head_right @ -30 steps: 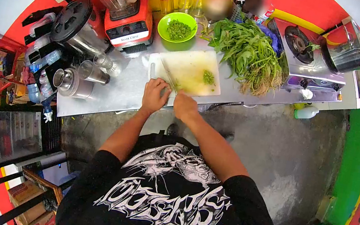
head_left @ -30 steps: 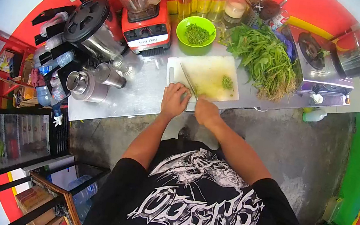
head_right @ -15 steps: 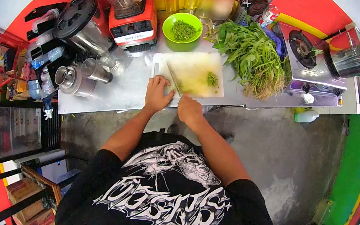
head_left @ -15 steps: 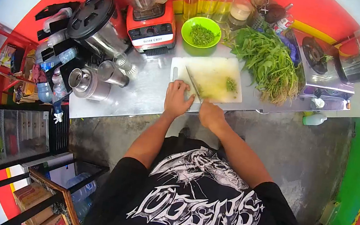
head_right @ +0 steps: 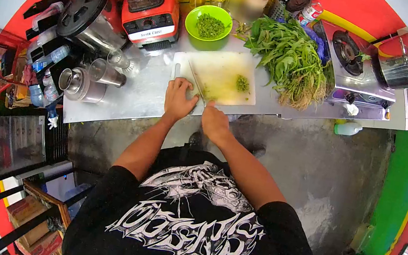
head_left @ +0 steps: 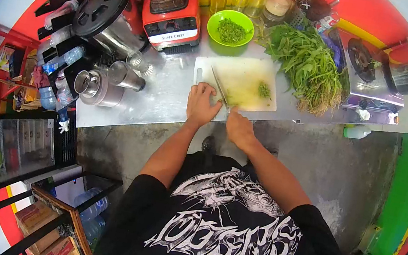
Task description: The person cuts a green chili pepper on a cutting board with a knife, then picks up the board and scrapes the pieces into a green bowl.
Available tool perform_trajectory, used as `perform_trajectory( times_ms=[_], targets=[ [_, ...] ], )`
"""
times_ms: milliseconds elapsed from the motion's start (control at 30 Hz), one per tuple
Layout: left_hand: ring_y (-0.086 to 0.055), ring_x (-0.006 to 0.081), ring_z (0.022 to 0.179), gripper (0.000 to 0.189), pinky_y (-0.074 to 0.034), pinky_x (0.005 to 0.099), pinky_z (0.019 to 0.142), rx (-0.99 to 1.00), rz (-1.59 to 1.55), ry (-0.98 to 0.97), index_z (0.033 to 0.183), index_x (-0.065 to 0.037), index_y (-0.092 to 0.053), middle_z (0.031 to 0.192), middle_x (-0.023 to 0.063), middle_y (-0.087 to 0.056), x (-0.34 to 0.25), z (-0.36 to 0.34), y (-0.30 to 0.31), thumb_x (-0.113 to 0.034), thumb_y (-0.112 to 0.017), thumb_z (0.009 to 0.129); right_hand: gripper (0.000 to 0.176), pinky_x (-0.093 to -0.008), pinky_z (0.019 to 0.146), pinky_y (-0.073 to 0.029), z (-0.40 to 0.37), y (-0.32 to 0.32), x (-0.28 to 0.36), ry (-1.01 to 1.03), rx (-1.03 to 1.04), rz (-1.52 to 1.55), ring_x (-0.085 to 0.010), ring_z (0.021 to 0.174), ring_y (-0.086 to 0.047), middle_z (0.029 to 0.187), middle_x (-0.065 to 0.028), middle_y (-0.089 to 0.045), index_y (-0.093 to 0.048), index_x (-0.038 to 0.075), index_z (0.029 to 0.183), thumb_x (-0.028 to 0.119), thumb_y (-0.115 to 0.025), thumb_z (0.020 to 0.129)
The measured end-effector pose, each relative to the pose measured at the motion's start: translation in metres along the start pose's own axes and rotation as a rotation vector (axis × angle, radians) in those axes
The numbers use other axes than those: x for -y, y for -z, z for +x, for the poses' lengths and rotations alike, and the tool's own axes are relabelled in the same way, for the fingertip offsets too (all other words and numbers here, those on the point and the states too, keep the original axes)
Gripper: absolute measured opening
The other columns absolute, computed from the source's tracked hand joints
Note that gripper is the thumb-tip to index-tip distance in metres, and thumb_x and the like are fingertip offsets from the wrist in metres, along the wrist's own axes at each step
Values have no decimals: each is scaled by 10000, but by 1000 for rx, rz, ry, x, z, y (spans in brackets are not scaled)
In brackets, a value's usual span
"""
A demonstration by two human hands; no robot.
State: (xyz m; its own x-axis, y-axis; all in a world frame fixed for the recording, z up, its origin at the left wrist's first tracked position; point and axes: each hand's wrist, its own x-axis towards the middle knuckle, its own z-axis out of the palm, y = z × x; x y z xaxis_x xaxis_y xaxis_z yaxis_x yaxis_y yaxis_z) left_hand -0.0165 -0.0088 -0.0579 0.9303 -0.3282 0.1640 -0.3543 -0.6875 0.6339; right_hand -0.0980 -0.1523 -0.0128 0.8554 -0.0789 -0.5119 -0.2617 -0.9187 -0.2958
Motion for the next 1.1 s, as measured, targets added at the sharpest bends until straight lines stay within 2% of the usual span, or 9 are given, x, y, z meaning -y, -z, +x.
perform_trajectory(
  times_ms=[67, 200, 267, 400, 600, 667, 800, 1100],
  targets=[
    [-485, 321, 1105, 313, -416, 431, 973, -1, 3, 8, 955, -112, -593, 1117, 77, -532, -1, 0, -1, -224, -767, 721, 384, -493, 847, -572, 7, -2, -2, 11, -70, 9, -424, 987, -710, 1012, -284, -709, -491, -69, 1159, 11, -657, 823],
    [-483, 309, 1108, 301, -418, 429, 967, -22, 6, -9, 951, -123, -591, 1120, 67, -526, 0, -1, -1, -236, -768, 735, 314, -488, 845, -574, 15, 8, -2, 24, -21, -8, -413, 984, -715, 1017, -280, -710, -508, -64, 1131, 29, -625, 855],
    [-478, 296, 1115, 295, -417, 425, 966, -18, 6, -16, 953, -133, -591, 1124, 58, -519, 2, -1, -1, -256, -767, 751, 270, -486, 837, -576, 9, 11, 0, 48, -74, -46, -410, 968, -720, 1016, -278, -713, -519, -64, 1127, 35, -583, 884],
    [-478, 296, 1118, 299, -417, 426, 966, -15, 4, -2, 950, -135, -591, 1128, 53, -520, 1, -1, -2, -259, -767, 743, 264, -489, 830, -578, -6, 12, 5, 27, 0, -82, -418, 952, -720, 996, -273, -719, -521, -64, 1134, 29, -566, 891],
    [-476, 302, 1127, 308, -419, 427, 968, 11, 25, -1, 954, -130, -589, 1139, 58, -515, 1, 0, -2, -262, -763, 736, 247, -484, 818, -580, 4, 1, 5, -36, -110, -19, -399, 942, -727, 963, -251, -731, -543, -65, 1142, 70, -502, 940],
    [-475, 304, 1128, 312, -419, 426, 970, 2, 39, -16, 956, -128, -589, 1142, 61, -513, 1, -1, -2, -264, -762, 736, 249, -481, 813, -579, 7, 8, 6, 34, -148, -25, -391, 933, -729, 979, -251, -731, -553, -63, 1142, 82, -467, 959],
    [-478, 308, 1114, 316, -419, 431, 966, -10, 12, -14, 969, -123, -595, 1138, 69, -511, 0, 0, -1, -255, -763, 736, 248, -483, 806, -580, 7, 7, 2, 37, -155, -72, -392, 912, -731, 972, -252, -729, -562, -61, 1130, 86, -469, 954],
    [-499, 288, 1079, 258, -426, 415, 952, -37, -34, 2, 951, -122, -605, 1066, 35, -540, 3, 1, -3, -203, -754, 756, 290, -495, 775, -586, -11, -3, 4, 61, -111, -89, -411, 895, -731, 936, -279, -720, -500, -70, 1134, 47, -583, 881]
  ],
)
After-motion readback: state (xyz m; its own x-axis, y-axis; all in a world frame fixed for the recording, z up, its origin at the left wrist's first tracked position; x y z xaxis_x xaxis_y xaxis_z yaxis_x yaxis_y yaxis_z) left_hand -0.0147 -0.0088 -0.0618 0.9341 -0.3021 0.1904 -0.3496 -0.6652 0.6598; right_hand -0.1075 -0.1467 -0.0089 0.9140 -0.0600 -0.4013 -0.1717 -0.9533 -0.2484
